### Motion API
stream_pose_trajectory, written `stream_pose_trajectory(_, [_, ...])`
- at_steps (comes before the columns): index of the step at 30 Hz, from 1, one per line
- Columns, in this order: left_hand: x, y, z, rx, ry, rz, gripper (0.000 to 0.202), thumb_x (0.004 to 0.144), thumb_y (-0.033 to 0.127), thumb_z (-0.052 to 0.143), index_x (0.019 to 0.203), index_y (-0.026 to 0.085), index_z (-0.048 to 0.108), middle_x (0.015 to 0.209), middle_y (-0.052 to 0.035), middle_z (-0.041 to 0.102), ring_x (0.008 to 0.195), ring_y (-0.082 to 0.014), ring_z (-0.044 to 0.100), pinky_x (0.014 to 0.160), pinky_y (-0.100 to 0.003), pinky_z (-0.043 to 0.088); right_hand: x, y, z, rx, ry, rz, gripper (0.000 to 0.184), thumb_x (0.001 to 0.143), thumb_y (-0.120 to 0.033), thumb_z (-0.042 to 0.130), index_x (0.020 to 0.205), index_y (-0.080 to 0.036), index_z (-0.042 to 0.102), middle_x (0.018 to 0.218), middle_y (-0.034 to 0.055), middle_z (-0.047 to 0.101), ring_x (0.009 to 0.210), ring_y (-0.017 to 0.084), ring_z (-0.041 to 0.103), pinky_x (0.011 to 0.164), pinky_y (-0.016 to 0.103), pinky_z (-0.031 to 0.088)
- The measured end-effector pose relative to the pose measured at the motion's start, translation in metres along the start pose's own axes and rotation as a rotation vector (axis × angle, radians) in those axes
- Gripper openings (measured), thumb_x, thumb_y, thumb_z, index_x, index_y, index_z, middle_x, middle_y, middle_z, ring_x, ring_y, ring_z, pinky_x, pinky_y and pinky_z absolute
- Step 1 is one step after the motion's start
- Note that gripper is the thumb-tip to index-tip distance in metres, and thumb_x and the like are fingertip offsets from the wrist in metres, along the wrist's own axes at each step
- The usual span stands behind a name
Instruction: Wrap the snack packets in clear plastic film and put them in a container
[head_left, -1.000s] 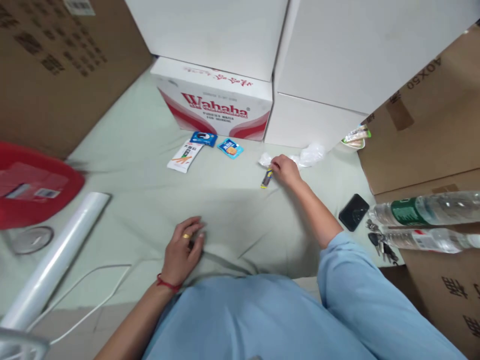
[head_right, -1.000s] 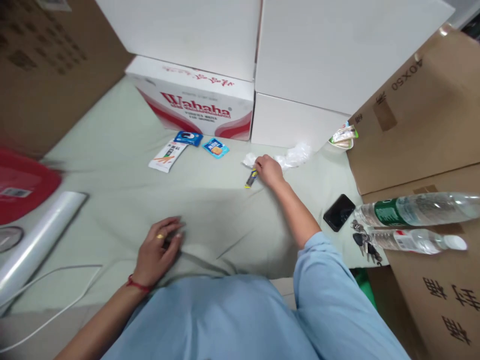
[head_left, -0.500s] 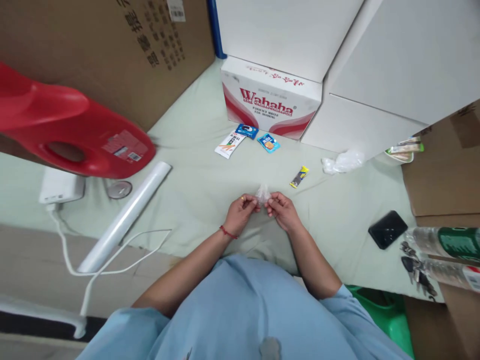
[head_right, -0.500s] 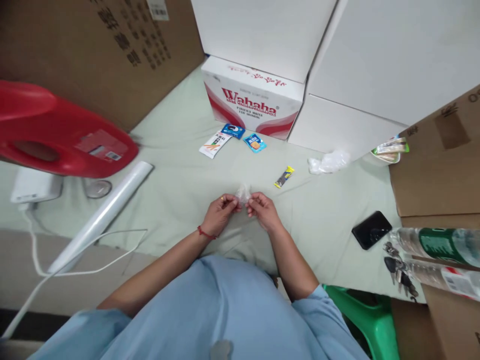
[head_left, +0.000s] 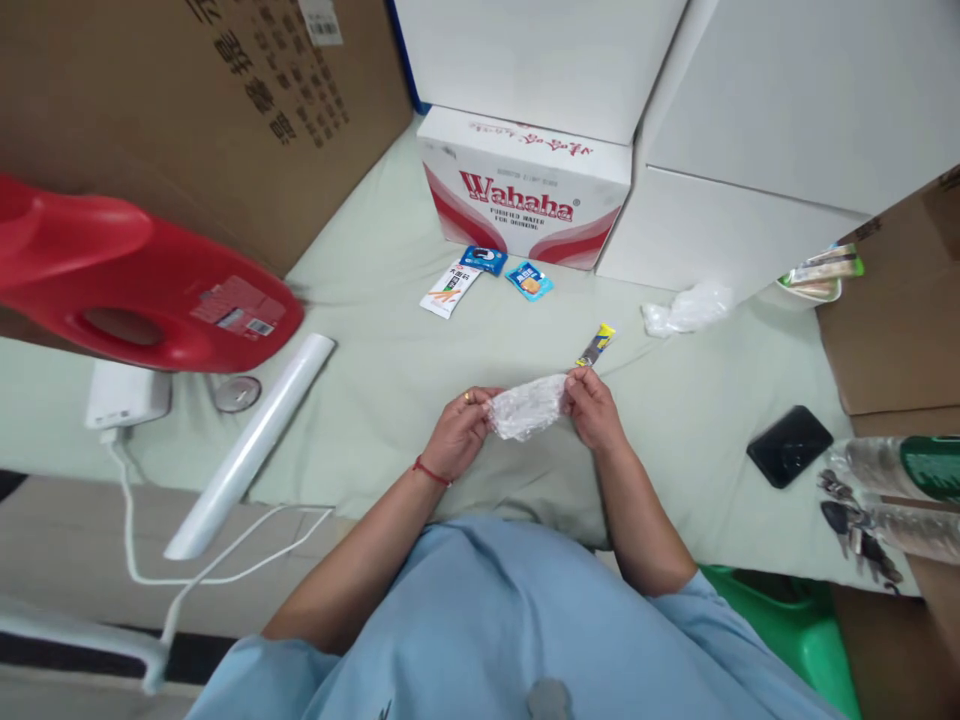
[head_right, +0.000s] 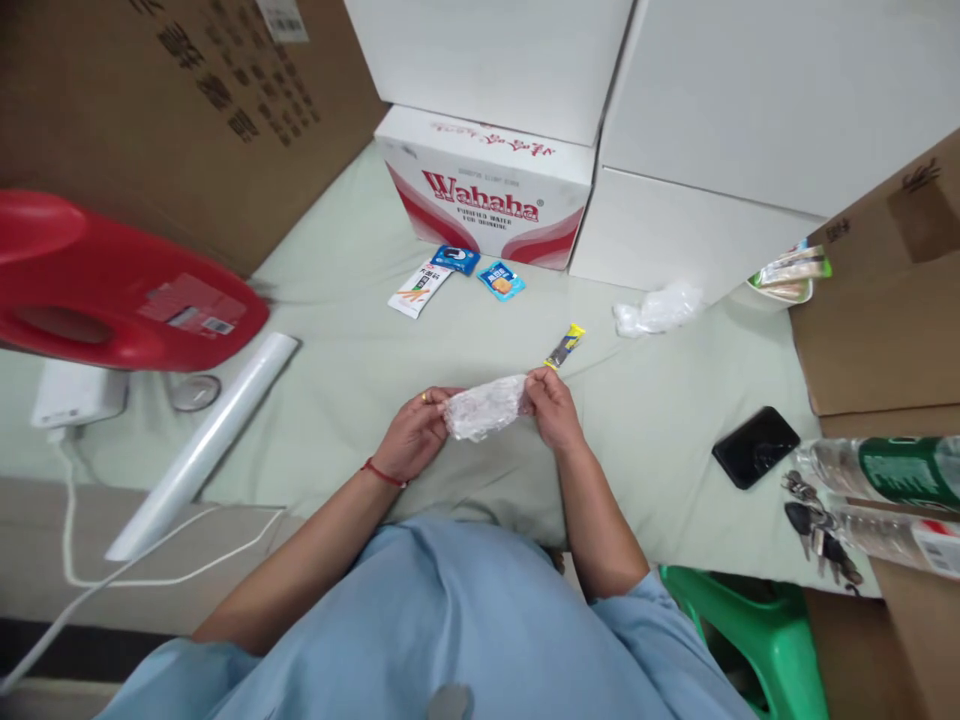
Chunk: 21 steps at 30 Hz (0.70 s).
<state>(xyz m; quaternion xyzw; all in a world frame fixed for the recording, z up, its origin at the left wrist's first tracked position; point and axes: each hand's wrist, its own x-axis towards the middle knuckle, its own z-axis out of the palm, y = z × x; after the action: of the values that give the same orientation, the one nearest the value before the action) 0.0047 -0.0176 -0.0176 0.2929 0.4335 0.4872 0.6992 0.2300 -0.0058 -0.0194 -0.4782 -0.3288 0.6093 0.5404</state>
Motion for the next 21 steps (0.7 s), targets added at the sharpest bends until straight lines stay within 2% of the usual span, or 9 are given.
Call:
stream_pose_trajectory(3, [0.004,-0.002,-0.005,0.025,0.112,-0.002,0.035,0.067,0.040,0.088,0.076,0.019,0.062,0.080,-0.0011,0.067,0.071,-0.0142,0.060,0.069,-0.029,0.051,0.001,0.002,-0.001,-0.045,0.031,0.045,0.044,0.074,-0.059,0.084,0.084,-0.024,0.059,0.061,-0.0082,0.051,0.047,0.009,0.045,0.042,0.022,0.042])
stream_pose_trajectory(6, [0.002,-0.002,-0.008,0.060,0.187,0.025,0.036,0.071,0.043,0.088,0.082,0.020,0.062,0.081,0.0004,0.066,0.073,-0.0137,0.060,0.072,-0.029,0.052,0.000,0.000,-0.002,-0.041,0.070,0.037,0.042,0.074,-0.056,0.084,0.084,-0.023,0.060,0.059,-0.0090,0.052,0.040,0.006,0.040,0.035,0.020,0.035])
stream_pose_trajectory(9, [-0.005,0.004,-0.005,0.295,0.244,0.229,0.031,0.084,0.047,0.080,0.091,0.021,0.065,0.090,-0.0014,0.066,0.083,-0.0151,0.061,0.081,-0.029,0.052,-0.001,-0.003,-0.001,-0.035,0.103,0.020,0.038,0.075,-0.052,0.083,0.083,-0.022,0.061,0.056,-0.0099,0.051,0.037,0.004,0.037,0.033,0.019,0.030])
stream_pose_trajectory(11, [-0.012,0.010,0.003,0.561,0.163,0.449,0.029,0.091,0.049,0.074,0.097,0.021,0.068,0.100,-0.0049,0.066,0.094,-0.0183,0.062,0.088,-0.032,0.052,-0.001,-0.005,0.000,-0.039,0.117,0.027,0.037,0.074,-0.050,0.083,0.081,-0.022,0.061,0.055,-0.0099,0.051,0.036,0.004,0.036,0.031,0.018,0.028])
stream_pose_trajectory(13, [-0.016,0.013,0.010,0.788,-0.011,0.625,0.033,0.091,0.050,0.074,0.110,0.022,0.069,0.116,-0.0091,0.066,0.110,-0.0231,0.063,0.098,-0.038,0.052,-0.001,-0.005,0.000,-0.032,0.126,0.046,0.037,0.072,-0.050,0.084,0.081,-0.021,0.061,0.055,-0.0099,0.051,0.035,0.004,0.036,0.030,0.018,0.026])
stream_pose_trajectory(16, [-0.018,0.009,0.016,1.022,-0.216,0.730,0.051,0.085,0.050,0.081,0.127,0.024,0.067,0.133,-0.0130,0.063,0.125,-0.0289,0.060,0.108,-0.046,0.049,0.000,-0.006,-0.002,0.000,0.147,0.074,0.039,0.069,-0.049,0.085,0.081,-0.021,0.061,0.054,-0.0107,0.050,0.035,0.003,0.034,0.030,0.018,0.023])
stream_pose_trajectory(18, [-0.015,0.002,0.015,1.119,-0.227,0.729,0.038,0.090,0.042,0.076,0.123,0.024,0.069,0.127,-0.0121,0.067,0.119,-0.0281,0.063,0.105,-0.046,0.050,0.002,-0.006,-0.004,0.022,0.164,0.091,0.040,0.068,-0.048,0.087,0.082,-0.021,0.060,0.053,-0.0112,0.049,0.035,0.003,0.033,0.030,0.017,0.022])
stream_pose_trajectory(20, [-0.012,-0.005,0.011,1.152,-0.182,0.714,0.018,0.096,0.030,0.065,0.111,0.023,0.073,0.112,-0.0091,0.072,0.106,-0.0242,0.067,0.096,-0.041,0.052,0.004,-0.006,-0.006,0.045,0.169,0.094,0.042,0.068,-0.049,0.088,0.082,-0.021,0.060,0.054,-0.0114,0.049,0.035,0.003,0.033,0.031,0.017,0.024])
stream_pose_trajectory(21, [-0.010,-0.008,0.009,1.152,-0.158,0.709,0.015,0.097,0.025,0.061,0.106,0.023,0.073,0.105,-0.0075,0.073,0.100,-0.0223,0.068,0.091,-0.038,0.053,0.005,-0.006,-0.007,0.059,0.166,0.088,0.044,0.068,-0.051,0.089,0.084,-0.022,0.060,0.055,-0.0109,0.051,0.036,0.003,0.036,0.032,0.017,0.027])
